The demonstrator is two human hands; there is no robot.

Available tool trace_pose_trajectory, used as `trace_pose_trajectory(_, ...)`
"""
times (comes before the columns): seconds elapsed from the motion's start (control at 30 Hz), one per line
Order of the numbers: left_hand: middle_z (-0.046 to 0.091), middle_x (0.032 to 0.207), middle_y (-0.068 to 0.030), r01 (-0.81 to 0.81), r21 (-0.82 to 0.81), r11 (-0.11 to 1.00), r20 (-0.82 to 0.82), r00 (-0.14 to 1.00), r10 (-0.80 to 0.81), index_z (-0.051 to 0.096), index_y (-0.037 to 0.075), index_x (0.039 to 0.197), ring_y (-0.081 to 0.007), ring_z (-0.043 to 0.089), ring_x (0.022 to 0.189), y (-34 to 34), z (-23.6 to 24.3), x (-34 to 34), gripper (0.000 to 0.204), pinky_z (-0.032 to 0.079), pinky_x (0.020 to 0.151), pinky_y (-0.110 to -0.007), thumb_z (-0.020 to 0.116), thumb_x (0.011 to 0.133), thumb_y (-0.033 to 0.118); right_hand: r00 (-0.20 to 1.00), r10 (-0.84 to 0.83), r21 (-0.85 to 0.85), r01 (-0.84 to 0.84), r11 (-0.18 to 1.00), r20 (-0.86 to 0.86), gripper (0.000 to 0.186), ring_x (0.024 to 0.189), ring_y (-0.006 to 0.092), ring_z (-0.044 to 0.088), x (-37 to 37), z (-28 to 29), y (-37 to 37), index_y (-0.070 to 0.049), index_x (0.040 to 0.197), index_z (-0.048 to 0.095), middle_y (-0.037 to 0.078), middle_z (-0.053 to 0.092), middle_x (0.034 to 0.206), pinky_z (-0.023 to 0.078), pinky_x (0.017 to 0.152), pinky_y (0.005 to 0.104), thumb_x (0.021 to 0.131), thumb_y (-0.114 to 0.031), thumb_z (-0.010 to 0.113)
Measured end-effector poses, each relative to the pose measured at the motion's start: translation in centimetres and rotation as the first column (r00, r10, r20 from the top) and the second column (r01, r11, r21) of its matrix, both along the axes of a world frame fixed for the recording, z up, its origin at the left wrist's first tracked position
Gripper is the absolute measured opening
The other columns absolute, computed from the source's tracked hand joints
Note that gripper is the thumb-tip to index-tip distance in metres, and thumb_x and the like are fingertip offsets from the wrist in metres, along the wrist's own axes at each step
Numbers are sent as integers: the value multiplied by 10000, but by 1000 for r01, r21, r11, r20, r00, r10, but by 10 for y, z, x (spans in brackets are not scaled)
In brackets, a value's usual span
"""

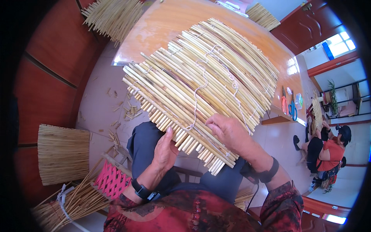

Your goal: The person weaves a mat using straw sticks and white string, repeatedly threading the string through a needle, pulling it through the straw bundles, and securing the bundles together, occasionally using scissors to cut the string.

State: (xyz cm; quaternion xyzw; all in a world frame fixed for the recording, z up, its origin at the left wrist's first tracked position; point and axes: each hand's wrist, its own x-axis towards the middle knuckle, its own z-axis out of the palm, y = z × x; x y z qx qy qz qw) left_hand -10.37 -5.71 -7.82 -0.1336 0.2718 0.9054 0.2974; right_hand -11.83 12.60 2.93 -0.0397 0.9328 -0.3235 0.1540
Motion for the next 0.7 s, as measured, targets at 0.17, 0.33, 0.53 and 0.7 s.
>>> trace_pose_trajectory(0.17,494,1163,-106,40,-12,999,-76,996,-41,391,-25,1192,-187,482,1068,0,-6,2,420,371,923,-330,431,893,267,985,94,9,-94,996,-141,97,709,286,555,3,-8,1,-33,846,563,136,557,763,446,639,345,767,-90,567)
trace_pose_trajectory(0.33,511,1134,-100,35,-34,999,-75,997,-37,410,-23,1171,-182,498,1047,2,-10,3,374,386,907,-319,497,848,145,973,93,31,-88,996,-214,83,737,284,550,6,-14,9,-29,821,573,125,542,766,444,643,337,764,-88,567)
trace_pose_trajectory(0.53,526,1104,-116,34,-36,999,-88,995,-37,432,-55,1144,-171,514,1017,-1,-11,1,372,398,880,-294,520,834,131,973,74,2,-75,997,-218,86,724,289,550,6,-15,12,-25,812,581,128,540,765,444,644,350,756,-89,568)
trace_pose_trajectory(0.7,554,1066,-70,32,-45,998,-59,998,-35,475,7,1107,-162,534,985,4,-8,3,316,416,864,-307,548,808,82,961,119,38,-113,993,-249,93,718,297,554,10,-25,5,-28,819,582,130,545,787,450,648,357,758,-97,568)
